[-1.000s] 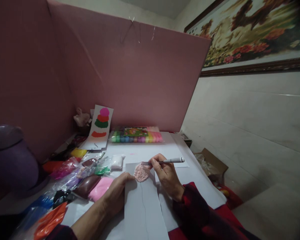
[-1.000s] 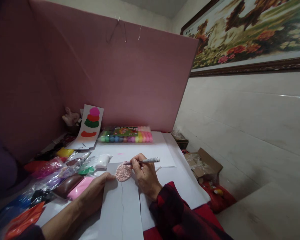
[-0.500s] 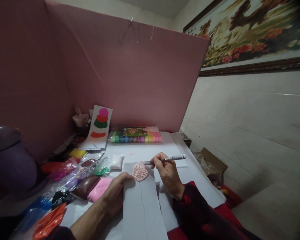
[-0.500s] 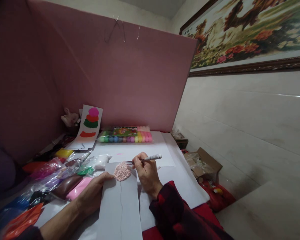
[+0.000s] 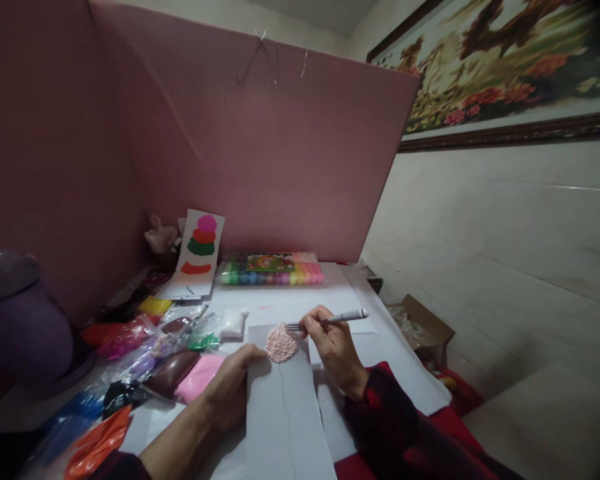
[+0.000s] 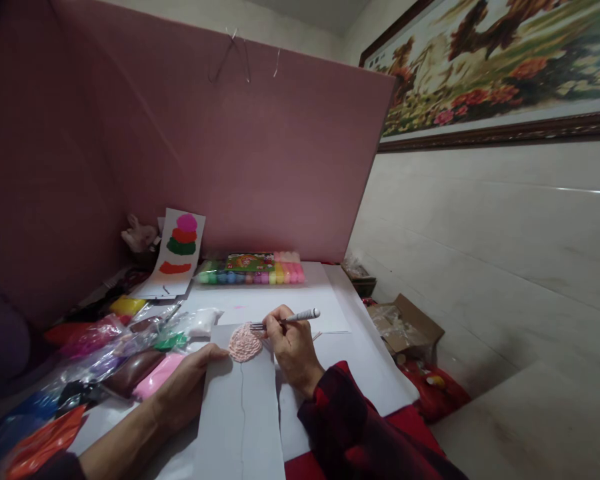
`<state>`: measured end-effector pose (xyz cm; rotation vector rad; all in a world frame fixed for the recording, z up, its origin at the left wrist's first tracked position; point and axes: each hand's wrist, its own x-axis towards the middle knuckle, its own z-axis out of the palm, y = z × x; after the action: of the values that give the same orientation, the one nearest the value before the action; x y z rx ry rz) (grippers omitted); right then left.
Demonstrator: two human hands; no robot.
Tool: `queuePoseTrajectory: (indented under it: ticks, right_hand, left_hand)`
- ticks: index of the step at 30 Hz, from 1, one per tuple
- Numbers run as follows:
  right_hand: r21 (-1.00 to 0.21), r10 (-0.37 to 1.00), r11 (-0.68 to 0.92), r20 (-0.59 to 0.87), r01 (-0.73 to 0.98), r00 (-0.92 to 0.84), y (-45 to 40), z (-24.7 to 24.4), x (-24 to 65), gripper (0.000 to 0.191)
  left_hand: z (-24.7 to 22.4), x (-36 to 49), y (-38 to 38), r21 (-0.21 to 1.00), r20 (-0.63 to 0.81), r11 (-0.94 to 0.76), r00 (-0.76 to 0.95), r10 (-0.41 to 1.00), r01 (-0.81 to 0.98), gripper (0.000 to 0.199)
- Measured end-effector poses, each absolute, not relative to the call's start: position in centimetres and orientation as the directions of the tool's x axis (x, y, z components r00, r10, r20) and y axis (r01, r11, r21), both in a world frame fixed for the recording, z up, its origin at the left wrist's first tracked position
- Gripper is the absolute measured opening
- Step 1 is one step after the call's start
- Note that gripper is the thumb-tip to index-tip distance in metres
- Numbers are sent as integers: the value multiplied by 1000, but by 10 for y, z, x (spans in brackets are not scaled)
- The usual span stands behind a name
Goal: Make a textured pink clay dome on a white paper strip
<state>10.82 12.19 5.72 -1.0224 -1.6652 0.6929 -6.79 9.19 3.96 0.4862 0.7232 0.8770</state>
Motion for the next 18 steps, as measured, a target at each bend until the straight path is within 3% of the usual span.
queuePoseTrajectory:
  ticks: [18]
  right_hand:
    - [-817,873,486,469,309,-132,121,59,107,24]
  left_hand:
    - [38,-68,93,657,-356,545,423,833,-520,39]
